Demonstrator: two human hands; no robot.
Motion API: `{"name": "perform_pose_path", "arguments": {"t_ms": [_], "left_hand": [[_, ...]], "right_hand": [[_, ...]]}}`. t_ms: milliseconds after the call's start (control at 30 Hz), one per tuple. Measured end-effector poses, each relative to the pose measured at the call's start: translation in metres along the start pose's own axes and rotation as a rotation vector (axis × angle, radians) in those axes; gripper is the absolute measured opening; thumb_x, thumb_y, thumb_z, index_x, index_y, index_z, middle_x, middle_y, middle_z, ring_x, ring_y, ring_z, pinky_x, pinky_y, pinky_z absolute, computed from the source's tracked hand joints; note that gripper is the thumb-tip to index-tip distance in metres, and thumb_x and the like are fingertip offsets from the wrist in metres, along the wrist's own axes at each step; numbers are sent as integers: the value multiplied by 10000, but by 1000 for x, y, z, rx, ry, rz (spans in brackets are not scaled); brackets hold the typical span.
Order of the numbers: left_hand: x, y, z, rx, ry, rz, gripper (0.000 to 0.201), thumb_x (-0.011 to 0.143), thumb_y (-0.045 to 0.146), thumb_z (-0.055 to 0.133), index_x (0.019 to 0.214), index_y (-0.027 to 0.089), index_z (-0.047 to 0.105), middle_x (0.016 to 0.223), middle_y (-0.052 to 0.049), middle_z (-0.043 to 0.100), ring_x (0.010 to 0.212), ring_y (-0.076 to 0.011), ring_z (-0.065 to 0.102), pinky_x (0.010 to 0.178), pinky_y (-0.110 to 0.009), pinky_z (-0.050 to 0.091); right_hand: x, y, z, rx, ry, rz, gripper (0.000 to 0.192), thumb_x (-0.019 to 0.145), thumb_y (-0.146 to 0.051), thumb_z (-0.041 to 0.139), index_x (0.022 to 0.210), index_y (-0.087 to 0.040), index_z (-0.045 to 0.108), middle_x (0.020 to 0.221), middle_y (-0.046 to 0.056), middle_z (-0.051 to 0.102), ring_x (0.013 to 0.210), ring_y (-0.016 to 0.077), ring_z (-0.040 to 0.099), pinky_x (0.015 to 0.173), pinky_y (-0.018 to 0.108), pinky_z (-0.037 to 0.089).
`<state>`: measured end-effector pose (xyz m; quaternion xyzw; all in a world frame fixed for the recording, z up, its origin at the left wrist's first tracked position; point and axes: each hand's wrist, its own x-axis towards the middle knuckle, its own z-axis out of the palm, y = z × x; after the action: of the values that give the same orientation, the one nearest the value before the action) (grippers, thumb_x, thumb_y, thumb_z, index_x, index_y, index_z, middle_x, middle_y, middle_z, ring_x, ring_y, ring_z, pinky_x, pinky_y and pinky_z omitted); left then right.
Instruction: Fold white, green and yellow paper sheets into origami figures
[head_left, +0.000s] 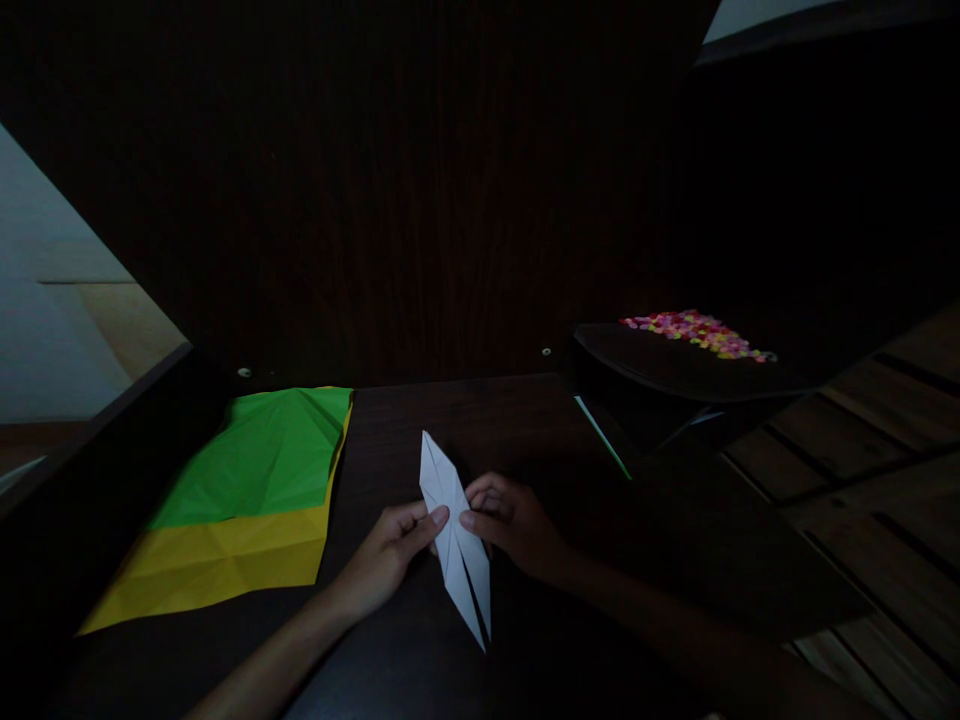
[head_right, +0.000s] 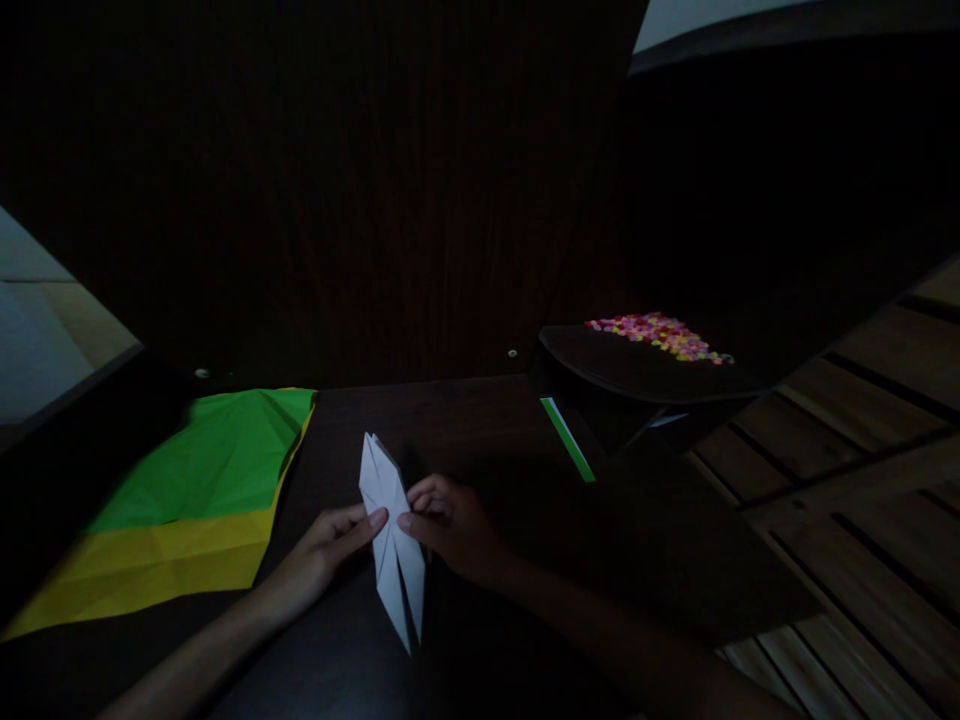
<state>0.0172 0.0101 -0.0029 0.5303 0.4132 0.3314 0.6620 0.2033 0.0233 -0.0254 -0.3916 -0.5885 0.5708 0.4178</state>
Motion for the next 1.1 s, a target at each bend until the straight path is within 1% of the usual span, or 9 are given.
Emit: {"name": "perform_pose_path", "arguments": {"t_ms": [167, 333, 400, 533, 667, 767, 900, 967, 1100], "left_hand": [[-1, -3, -1, 25, -31, 23, 395, 848, 501, 571, 868, 127, 698, 721, -28, 645, 720, -189, 580, 723, -290, 458], [0, -6, -2, 1, -91, 61, 336, 879, 430, 564, 1001, 135, 668, 810, -39, 678, 753, -184, 593, 750, -293, 457], [1, -5, -2, -29, -92, 73, 309, 880, 397, 575, 1028, 137, 652, 837, -44, 689, 758, -181, 604, 750, -292, 459], [2, -5, -1, -80, -34, 58, 305, 863, 378, 607, 1055, 142, 582, 752, -30, 689, 681, -174, 628, 719, -308, 479], [2, -7, 1, -136, 77, 73, 374, 820, 368, 665, 1075, 189, 458, 708, -2, 676, 645, -171, 649, 669, -298, 492], [3, -9, 2, -157, 176, 137, 385, 794, 326, 698, 1029, 225, 411, 722, 20, 662, 649, -147, 639, 611, -241, 473], [3, -7, 1, -54, 211, 212, 241, 781, 295, 705, 895, 193, 518, 783, 19, 625, 649, -115, 592, 585, -207, 451], [3, -6, 0, 8, 180, 198, 176, 799, 305, 681, 851, 167, 585, 741, 20, 607, 592, -95, 545, 545, -195, 417], [1, -6, -4, 60, 158, 140, 187, 808, 321, 664, 880, 148, 659, 612, 30, 591, 524, -94, 499, 511, -198, 370]], "right_hand": [[2, -3, -1, 19, 51, -36, 295, 712, -233, 698, 936, -202, 509, 724, -33, 550, 657, 120, 547, 621, 251, 450], [0, -1, -2, 25, -8, -50, 235, 754, -213, 662, 939, -200, 517, 775, -23, 538, 713, 122, 564, 654, 251, 462], [-1, 1, -2, 39, -13, -55, 212, 774, -216, 647, 923, -210, 496, 778, -28, 533, 697, 116, 569, 616, 232, 464], [-2, 4, -2, 73, -26, -10, 163, 807, -258, 620, 864, -215, 473, 716, -49, 525, 500, 76, 511, 416, 176, 381], [-1, 5, -3, 69, -77, 19, 108, 834, -274, 584, 852, -185, 524, 561, -70, 512, 411, 71, 479, 391, 177, 380], [1, 4, -3, 49, -58, 4, 109, 817, -263, 592, 855, -170, 551, 556, -67, 517, 419, 75, 500, 388, 173, 391], [4, 3, -4, 52, -42, 13, 124, 794, -266, 606, 858, -165, 572, 580, -58, 535, 421, 77, 514, 375, 172, 403], [4, 2, -4, 63, -41, 8, 120, 786, -261, 612, 850, -164, 583, 573, -58, 537, 419, 79, 519, 382, 178, 415], [4, 3, -6, 97, -43, 3, 109, 773, -260, 630, 817, -161, 617, 586, -42, 573, 426, 88, 541, 404, 197, 437]]}}
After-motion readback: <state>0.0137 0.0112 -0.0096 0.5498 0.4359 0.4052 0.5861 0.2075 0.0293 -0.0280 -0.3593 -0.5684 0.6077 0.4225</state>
